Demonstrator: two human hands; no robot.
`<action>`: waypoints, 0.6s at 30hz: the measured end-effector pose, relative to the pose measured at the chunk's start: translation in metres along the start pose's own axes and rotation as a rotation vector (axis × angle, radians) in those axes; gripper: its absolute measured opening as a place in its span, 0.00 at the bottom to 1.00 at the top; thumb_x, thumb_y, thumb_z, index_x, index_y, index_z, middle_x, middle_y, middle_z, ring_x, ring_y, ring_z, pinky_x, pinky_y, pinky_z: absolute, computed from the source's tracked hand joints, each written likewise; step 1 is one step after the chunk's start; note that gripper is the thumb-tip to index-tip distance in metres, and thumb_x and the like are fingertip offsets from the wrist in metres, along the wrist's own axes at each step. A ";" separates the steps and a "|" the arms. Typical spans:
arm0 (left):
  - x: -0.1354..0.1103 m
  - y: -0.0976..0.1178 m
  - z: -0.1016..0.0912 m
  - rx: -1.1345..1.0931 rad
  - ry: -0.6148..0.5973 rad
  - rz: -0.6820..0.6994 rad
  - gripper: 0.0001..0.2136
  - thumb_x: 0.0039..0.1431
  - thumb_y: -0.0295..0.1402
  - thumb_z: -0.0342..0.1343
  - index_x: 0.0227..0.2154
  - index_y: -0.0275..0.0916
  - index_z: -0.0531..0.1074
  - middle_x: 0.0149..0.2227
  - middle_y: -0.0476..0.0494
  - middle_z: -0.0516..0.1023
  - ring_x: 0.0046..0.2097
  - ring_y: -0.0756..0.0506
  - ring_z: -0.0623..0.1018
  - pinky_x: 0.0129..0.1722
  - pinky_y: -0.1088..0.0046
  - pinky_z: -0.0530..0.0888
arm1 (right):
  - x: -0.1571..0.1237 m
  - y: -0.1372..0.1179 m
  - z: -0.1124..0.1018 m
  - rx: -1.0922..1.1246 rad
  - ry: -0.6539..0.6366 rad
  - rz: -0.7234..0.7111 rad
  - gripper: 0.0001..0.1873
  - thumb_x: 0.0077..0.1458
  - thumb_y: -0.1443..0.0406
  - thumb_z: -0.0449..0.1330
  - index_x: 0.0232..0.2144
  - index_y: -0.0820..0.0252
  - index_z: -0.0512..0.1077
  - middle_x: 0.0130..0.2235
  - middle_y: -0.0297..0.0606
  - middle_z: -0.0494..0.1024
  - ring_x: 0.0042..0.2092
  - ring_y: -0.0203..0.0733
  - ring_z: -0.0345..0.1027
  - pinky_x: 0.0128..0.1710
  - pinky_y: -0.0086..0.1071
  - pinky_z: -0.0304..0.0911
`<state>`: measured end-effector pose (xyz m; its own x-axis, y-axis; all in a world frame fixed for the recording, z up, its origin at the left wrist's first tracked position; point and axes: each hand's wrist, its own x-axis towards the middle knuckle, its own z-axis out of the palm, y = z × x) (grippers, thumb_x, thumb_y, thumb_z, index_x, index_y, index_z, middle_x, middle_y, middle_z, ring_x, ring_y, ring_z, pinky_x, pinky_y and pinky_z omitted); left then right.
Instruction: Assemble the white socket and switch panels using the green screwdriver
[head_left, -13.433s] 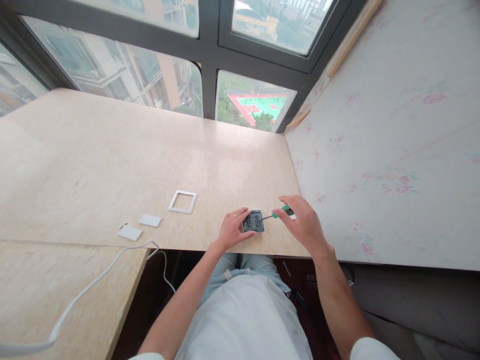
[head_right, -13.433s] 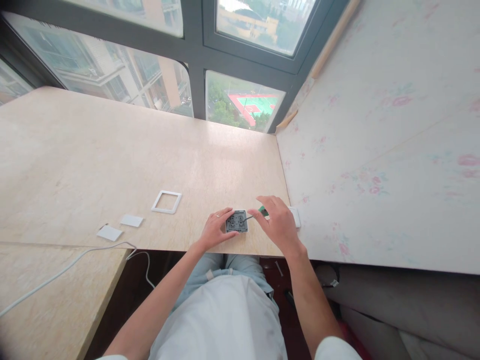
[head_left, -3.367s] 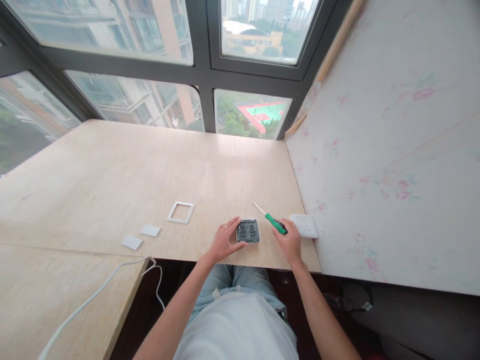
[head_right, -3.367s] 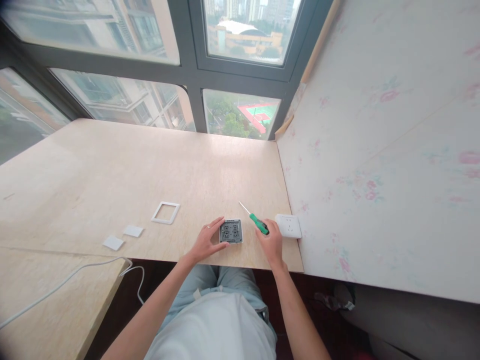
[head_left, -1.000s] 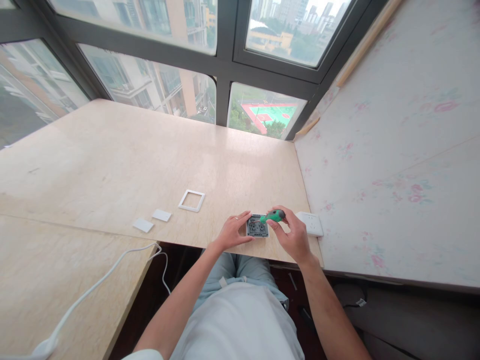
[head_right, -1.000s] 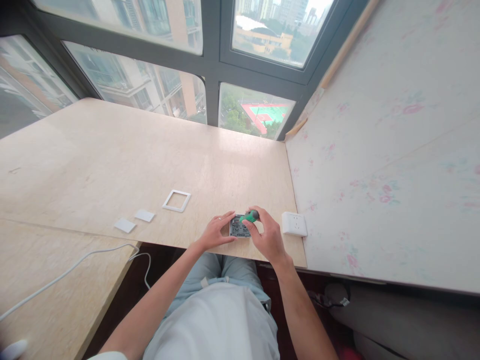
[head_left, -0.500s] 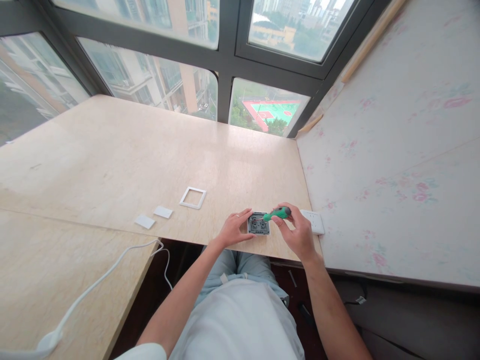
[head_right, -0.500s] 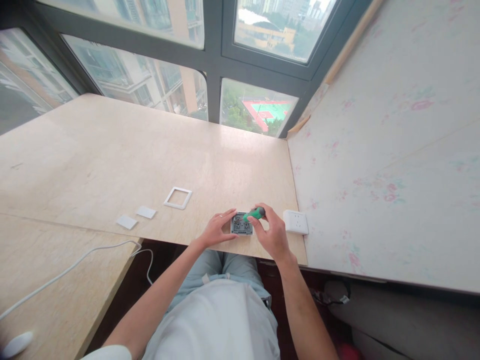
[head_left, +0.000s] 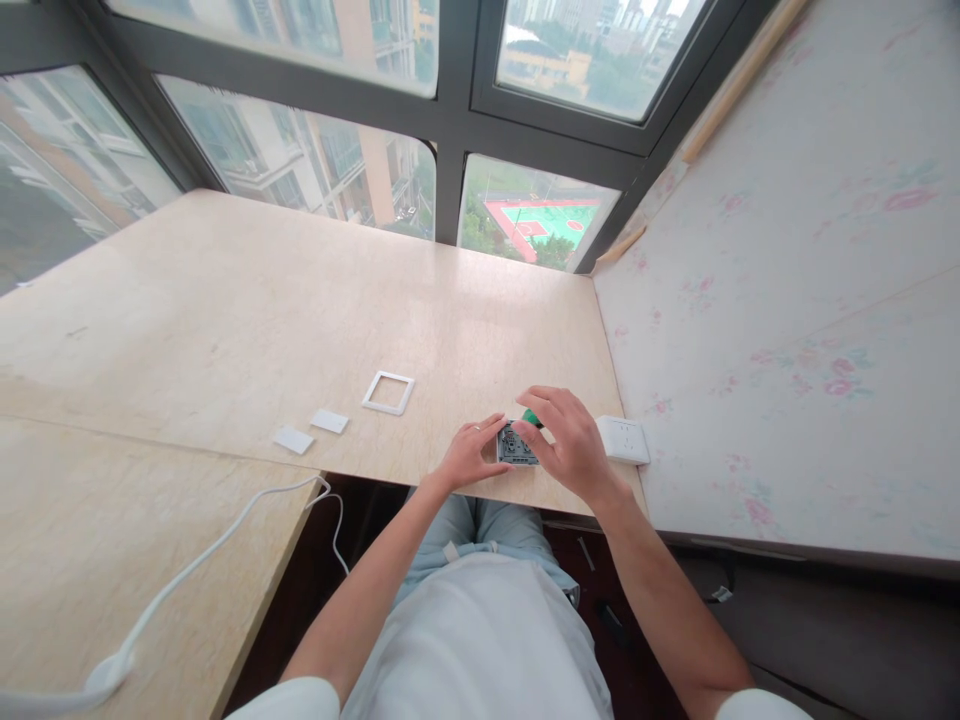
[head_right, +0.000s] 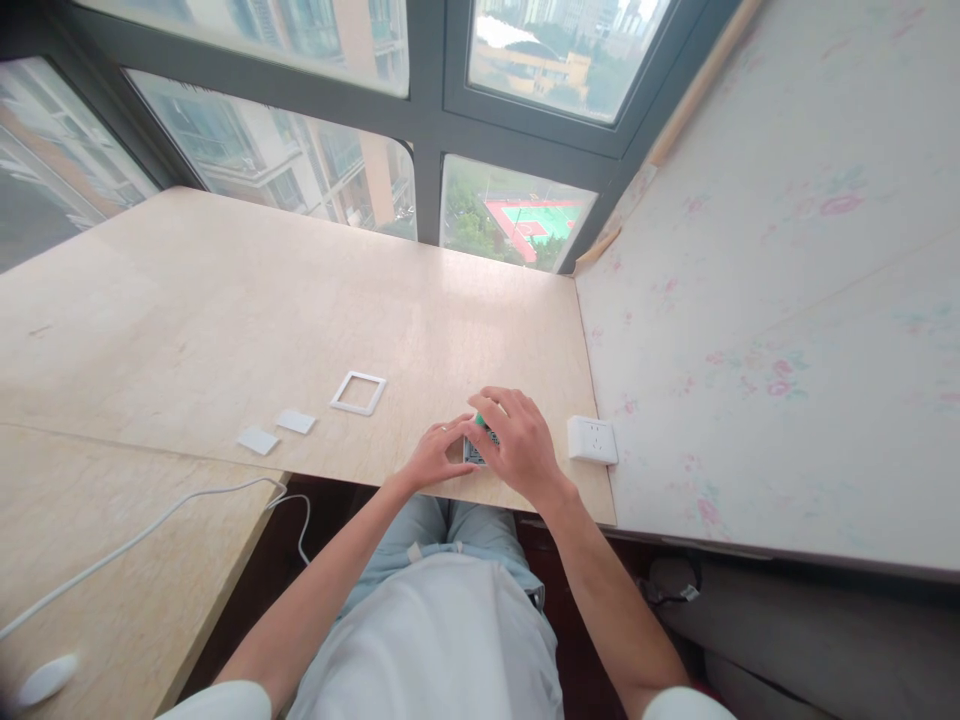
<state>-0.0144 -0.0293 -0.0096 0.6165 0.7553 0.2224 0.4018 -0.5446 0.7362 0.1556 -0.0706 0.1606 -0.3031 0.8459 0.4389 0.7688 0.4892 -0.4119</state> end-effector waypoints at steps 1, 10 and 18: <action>0.000 0.001 -0.001 0.000 0.000 0.000 0.39 0.52 0.52 0.63 0.65 0.47 0.57 0.66 0.40 0.61 0.65 0.38 0.64 0.61 0.57 0.62 | 0.002 -0.002 -0.004 0.054 -0.041 0.005 0.17 0.65 0.62 0.52 0.54 0.55 0.68 0.54 0.46 0.73 0.56 0.49 0.66 0.55 0.47 0.65; 0.000 -0.002 0.001 -0.001 -0.011 -0.009 0.41 0.52 0.52 0.63 0.66 0.47 0.55 0.66 0.39 0.60 0.65 0.36 0.63 0.61 0.56 0.63 | 0.015 0.001 -0.008 -0.021 -0.060 0.100 0.14 0.63 0.58 0.55 0.47 0.55 0.73 0.45 0.43 0.78 0.40 0.42 0.74 0.35 0.32 0.71; 0.000 -0.001 0.000 -0.010 -0.004 0.000 0.40 0.52 0.51 0.63 0.66 0.47 0.55 0.66 0.39 0.60 0.65 0.37 0.64 0.61 0.57 0.63 | 0.012 0.003 -0.011 0.046 -0.133 0.067 0.19 0.60 0.66 0.54 0.54 0.55 0.65 0.57 0.47 0.68 0.60 0.49 0.62 0.55 0.44 0.65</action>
<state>-0.0145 -0.0286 -0.0104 0.6190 0.7540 0.2201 0.3952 -0.5411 0.7423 0.1605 -0.0609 0.1738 -0.3262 0.8961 0.3011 0.7642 0.4374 -0.4740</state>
